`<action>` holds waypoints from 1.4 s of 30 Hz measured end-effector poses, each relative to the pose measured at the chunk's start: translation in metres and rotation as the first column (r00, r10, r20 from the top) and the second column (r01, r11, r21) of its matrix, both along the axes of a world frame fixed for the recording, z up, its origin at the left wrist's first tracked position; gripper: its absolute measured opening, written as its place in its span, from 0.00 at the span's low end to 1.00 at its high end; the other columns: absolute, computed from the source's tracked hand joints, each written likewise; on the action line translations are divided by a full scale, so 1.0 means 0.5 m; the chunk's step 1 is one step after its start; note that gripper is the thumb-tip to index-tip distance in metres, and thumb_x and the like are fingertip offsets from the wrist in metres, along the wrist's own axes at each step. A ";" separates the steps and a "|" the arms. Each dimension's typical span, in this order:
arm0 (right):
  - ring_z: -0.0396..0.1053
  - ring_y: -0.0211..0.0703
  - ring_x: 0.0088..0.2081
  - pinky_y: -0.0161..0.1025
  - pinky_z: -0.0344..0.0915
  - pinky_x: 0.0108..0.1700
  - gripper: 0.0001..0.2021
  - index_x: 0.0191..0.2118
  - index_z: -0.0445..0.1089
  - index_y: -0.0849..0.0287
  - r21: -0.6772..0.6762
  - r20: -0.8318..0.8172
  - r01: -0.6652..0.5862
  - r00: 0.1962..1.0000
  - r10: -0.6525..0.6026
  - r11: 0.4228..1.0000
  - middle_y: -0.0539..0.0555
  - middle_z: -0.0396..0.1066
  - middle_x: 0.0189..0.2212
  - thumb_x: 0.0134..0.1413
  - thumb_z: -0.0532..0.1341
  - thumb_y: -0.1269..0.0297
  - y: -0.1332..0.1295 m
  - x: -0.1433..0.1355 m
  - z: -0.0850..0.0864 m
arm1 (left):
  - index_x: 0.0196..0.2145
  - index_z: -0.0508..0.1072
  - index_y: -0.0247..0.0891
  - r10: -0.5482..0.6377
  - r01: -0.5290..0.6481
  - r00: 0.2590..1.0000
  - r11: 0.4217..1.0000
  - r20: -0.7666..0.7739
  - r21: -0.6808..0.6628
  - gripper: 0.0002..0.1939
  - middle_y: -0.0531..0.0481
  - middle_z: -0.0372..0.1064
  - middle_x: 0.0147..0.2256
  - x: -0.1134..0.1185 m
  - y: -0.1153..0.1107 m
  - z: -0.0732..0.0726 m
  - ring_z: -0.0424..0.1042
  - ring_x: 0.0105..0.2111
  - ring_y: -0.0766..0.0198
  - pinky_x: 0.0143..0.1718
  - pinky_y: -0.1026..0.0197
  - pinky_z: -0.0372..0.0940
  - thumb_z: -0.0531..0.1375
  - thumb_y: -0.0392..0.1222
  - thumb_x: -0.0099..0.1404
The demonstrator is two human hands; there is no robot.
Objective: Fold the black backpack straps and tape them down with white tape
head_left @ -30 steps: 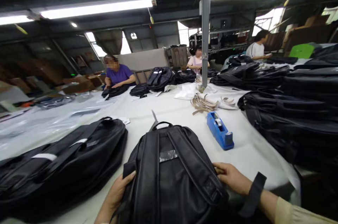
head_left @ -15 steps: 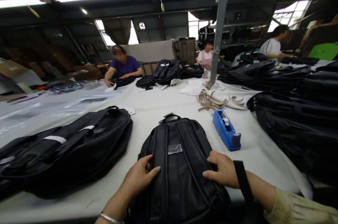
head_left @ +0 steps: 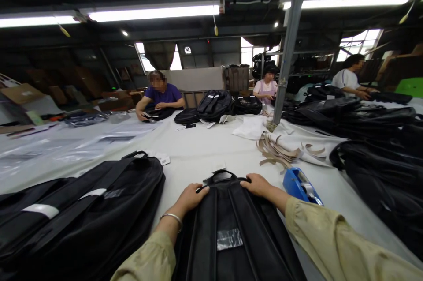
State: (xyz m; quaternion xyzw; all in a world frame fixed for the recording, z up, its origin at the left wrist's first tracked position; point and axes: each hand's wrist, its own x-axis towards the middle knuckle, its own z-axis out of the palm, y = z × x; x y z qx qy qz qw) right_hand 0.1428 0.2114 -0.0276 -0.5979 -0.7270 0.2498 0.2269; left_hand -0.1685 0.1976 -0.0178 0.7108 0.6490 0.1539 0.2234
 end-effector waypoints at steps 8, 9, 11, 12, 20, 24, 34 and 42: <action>0.72 0.51 0.48 0.43 0.64 0.52 0.29 0.51 0.73 0.60 -0.135 -0.169 -0.218 0.966 0.194 0.967 0.58 0.75 0.46 0.41 0.67 0.52 0.090 -0.026 -0.026 | 0.42 0.75 0.34 -0.125 0.129 0.986 0.991 0.110 -0.033 0.30 0.42 0.76 0.40 0.010 0.061 -0.019 0.73 0.42 0.47 0.45 0.53 0.65 0.66 0.58 0.46; 0.72 0.51 0.47 0.44 0.65 0.52 0.32 0.53 0.72 0.60 -0.160 -0.223 -0.230 0.956 0.192 0.960 0.58 0.75 0.46 0.40 0.68 0.52 0.096 -0.028 -0.025 | 0.41 0.75 0.35 -0.159 0.166 0.978 0.985 0.134 -0.046 0.29 0.44 0.76 0.38 0.011 0.065 -0.009 0.74 0.40 0.48 0.43 0.54 0.66 0.67 0.57 0.46; 0.72 0.51 0.47 0.45 0.66 0.51 0.34 0.55 0.69 0.61 -0.224 -0.358 -0.271 0.916 0.179 0.936 0.58 0.75 0.46 0.40 0.68 0.52 0.108 -0.033 -0.020 | 0.41 0.75 0.35 -0.224 0.241 0.957 0.968 0.183 -0.073 0.28 0.47 0.77 0.37 0.013 0.072 0.014 0.74 0.39 0.51 0.41 0.56 0.67 0.68 0.54 0.45; 0.72 0.51 0.47 0.44 0.67 0.50 0.34 0.55 0.69 0.60 -0.261 -0.422 -0.315 0.888 0.185 0.913 0.57 0.75 0.46 0.40 0.68 0.51 0.114 -0.036 -0.016 | 0.43 0.75 0.36 -0.257 0.281 0.942 0.956 0.215 -0.086 0.29 0.49 0.77 0.38 0.015 0.076 0.027 0.74 0.40 0.52 0.41 0.57 0.67 0.68 0.53 0.45; 0.72 0.48 0.39 0.39 0.67 0.41 0.25 0.40 0.77 0.60 -0.398 -0.137 -0.445 0.893 0.428 0.802 0.53 0.76 0.34 0.41 0.67 0.45 0.153 -0.081 0.065 | 0.39 0.77 0.36 -0.316 0.314 0.948 0.919 0.029 -0.240 0.28 0.47 0.78 0.35 0.031 0.104 0.071 0.75 0.37 0.53 0.37 0.59 0.67 0.60 0.63 0.54; 0.72 0.50 0.35 0.39 0.65 0.35 0.28 0.36 0.78 0.62 -0.369 0.245 -0.344 0.860 0.447 0.864 0.57 0.75 0.31 0.47 0.60 0.38 0.150 -0.073 0.080 | 0.30 0.78 0.35 -0.261 0.229 0.959 0.942 -0.108 -0.244 0.34 0.42 0.77 0.28 0.026 0.117 0.047 0.75 0.31 0.51 0.34 0.56 0.65 0.52 0.71 0.55; 0.72 0.59 0.47 0.49 0.66 0.46 0.34 0.41 0.77 0.60 -0.140 0.542 -0.048 0.832 0.117 0.989 0.66 0.75 0.43 0.61 0.43 0.37 0.082 -0.030 -0.024 | 0.31 0.78 0.37 0.010 -0.087 0.954 0.966 -0.299 -0.245 0.43 0.33 0.77 0.39 0.010 0.112 -0.026 0.75 0.40 0.41 0.38 0.50 0.67 0.45 0.79 0.50; 0.57 0.60 0.61 0.56 0.55 0.59 0.26 0.61 0.62 0.57 0.074 0.525 -0.274 0.828 0.197 0.959 0.63 0.60 0.61 0.59 0.55 0.54 -0.035 -0.007 -0.005 | 0.35 0.77 0.39 0.197 -0.247 0.900 0.965 -0.388 -0.084 0.39 0.34 0.76 0.40 0.035 0.084 -0.022 0.75 0.42 0.41 0.38 0.48 0.67 0.45 0.76 0.55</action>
